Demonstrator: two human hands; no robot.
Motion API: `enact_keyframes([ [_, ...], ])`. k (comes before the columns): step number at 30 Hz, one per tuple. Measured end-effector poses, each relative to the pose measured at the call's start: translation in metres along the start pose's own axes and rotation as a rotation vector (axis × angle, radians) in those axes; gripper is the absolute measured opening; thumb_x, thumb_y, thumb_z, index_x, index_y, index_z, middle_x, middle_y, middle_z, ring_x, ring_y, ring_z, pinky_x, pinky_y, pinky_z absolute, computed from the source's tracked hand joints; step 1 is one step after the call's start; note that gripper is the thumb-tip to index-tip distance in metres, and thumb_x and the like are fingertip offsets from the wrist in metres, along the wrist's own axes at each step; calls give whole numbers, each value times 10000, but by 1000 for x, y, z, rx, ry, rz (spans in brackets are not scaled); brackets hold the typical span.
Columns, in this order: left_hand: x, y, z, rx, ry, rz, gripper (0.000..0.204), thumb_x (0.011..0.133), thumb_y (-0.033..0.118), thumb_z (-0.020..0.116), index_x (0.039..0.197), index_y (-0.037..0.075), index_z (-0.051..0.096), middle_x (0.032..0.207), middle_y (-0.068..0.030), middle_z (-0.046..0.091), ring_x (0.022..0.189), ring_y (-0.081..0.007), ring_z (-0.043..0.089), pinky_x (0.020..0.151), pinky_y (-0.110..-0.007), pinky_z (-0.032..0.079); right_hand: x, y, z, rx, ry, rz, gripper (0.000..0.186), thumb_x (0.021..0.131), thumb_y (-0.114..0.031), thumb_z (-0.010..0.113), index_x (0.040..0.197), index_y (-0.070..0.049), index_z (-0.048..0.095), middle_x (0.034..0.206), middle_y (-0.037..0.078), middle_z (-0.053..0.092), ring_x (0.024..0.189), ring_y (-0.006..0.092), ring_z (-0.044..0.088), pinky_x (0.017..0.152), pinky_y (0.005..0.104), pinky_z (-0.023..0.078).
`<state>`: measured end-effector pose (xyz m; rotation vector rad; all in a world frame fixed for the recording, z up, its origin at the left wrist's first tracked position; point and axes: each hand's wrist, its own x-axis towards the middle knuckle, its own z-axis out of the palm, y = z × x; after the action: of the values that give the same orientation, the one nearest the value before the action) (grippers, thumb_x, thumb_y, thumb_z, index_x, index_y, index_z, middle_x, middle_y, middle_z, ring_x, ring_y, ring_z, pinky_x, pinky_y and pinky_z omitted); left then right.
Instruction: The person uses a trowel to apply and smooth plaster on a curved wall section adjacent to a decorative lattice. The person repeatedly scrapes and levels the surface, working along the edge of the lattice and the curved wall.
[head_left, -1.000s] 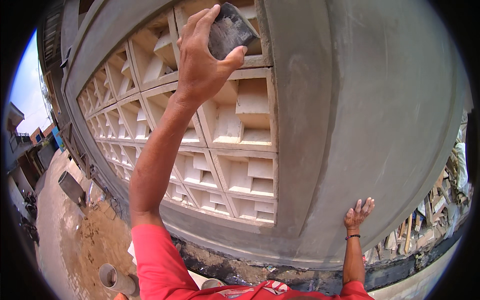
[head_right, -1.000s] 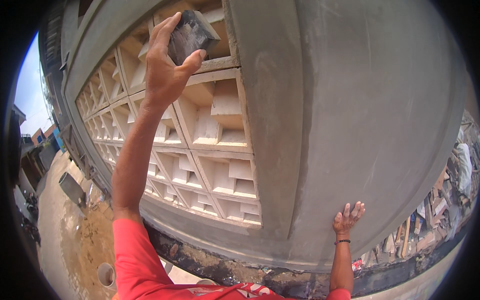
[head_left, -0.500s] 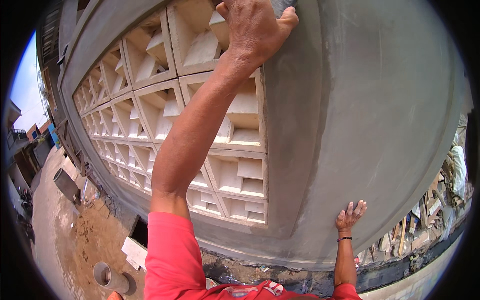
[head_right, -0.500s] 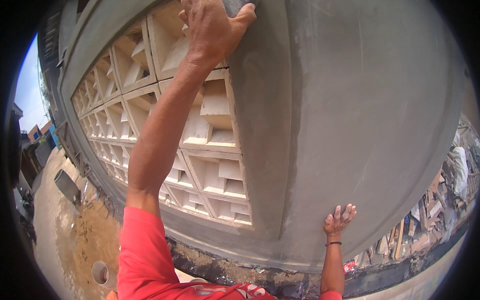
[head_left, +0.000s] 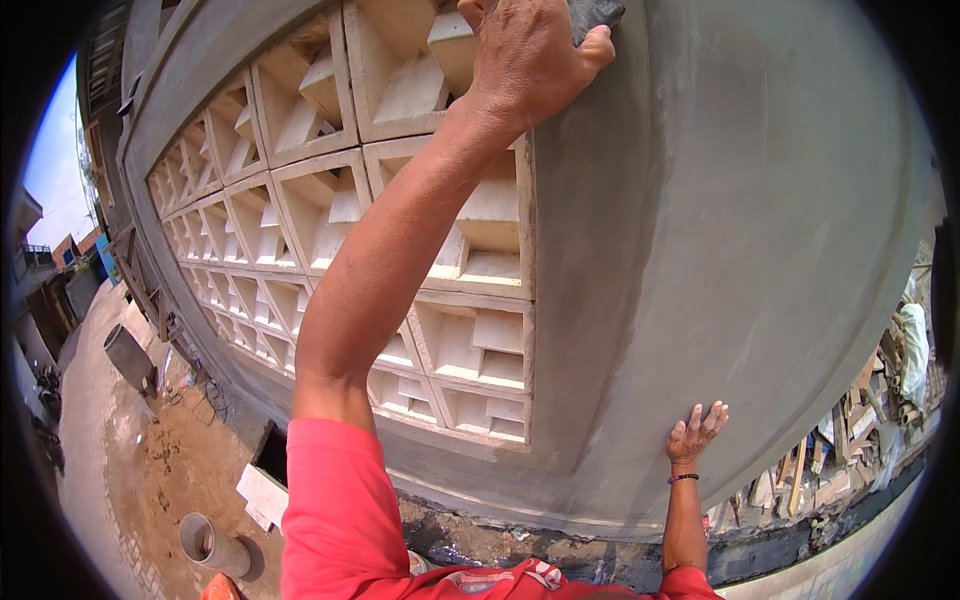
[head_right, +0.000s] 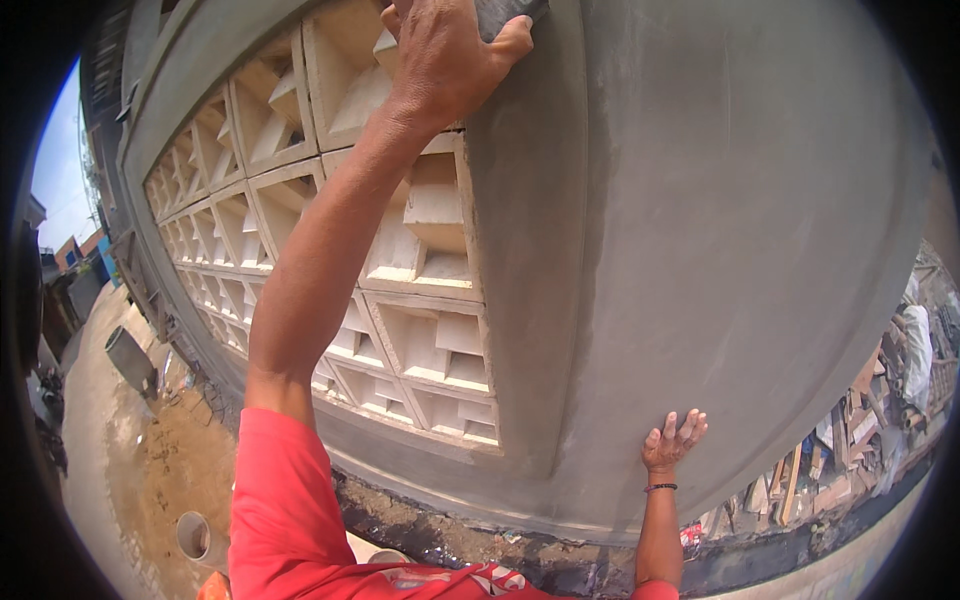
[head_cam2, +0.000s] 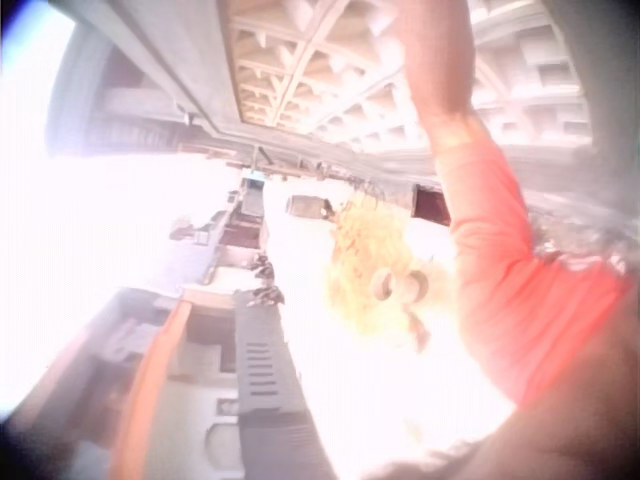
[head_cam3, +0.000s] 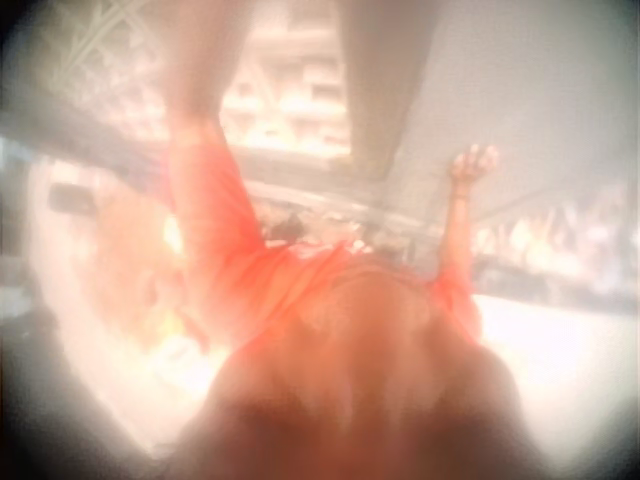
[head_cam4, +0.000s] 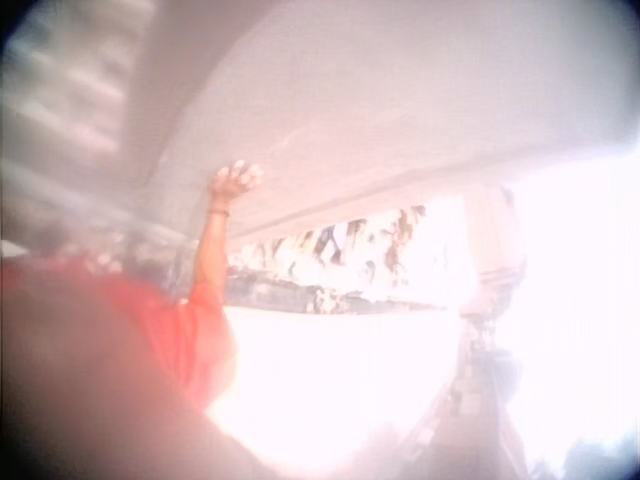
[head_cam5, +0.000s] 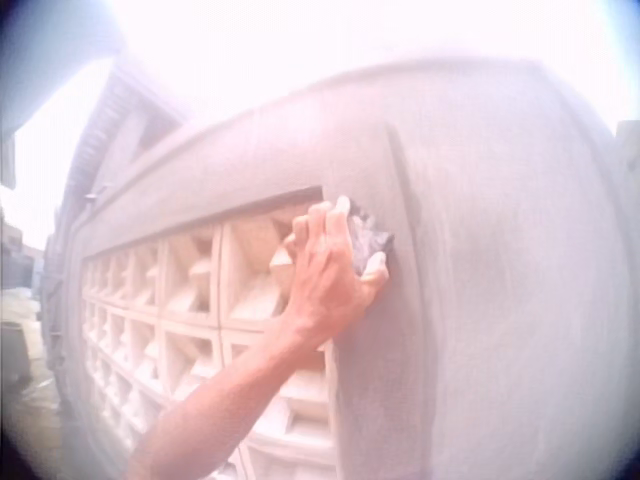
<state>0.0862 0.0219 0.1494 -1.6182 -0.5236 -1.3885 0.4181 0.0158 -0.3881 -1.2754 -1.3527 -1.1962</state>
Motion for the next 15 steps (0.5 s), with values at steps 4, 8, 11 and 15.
enact_keyframes([
  [4, -81, 44, -11, -163, -112, 122, 795, 697, 245, 769, 1358, -2, 405, 1232, -166, 447, 1166, -314, 418, 1010, -426, 311, -1, 1, -4, 13, -18, 7, 505, 1002, -325, 317, 1481, -166, 329, 1541, 191, 264, 1418, 423, 247, 1141, 581, 198],
  [8, -73, -9, -41, -78, 121, -72, 765, 736, 239, 742, 1358, -32, 389, 1225, -185, 440, 1181, -322, 407, 1041, -440, 280, 1, -1, 0, 18, -14, 16, 503, 1001, -324, 325, 1480, -172, 330, 1544, 184, 263, 1418, 419, 249, 1143, 574, 199],
  [11, -48, -40, -43, -94, 176, -195, 744, 761, 235, 722, 1354, -54, 377, 1229, -194, 423, 1200, -341, 378, 1048, -456, 260, 0, 0, -1, 18, -17, 15, 503, 1001, -329, 326, 1481, -177, 331, 1545, 179, 263, 1419, 416, 251, 1143, 572, 200],
  [15, -36, -11, -23, -102, 157, -277, 708, 746, 180, 690, 1316, -117, 391, 1217, -234, 437, 1185, -340, 387, 1058, -479, 276, 2, 0, -4, 17, -12, 15, 503, 1003, -340, 320, 1480, -179, 337, 1544, 178, 266, 1419, 412, 252, 1143, 573, 198],
])
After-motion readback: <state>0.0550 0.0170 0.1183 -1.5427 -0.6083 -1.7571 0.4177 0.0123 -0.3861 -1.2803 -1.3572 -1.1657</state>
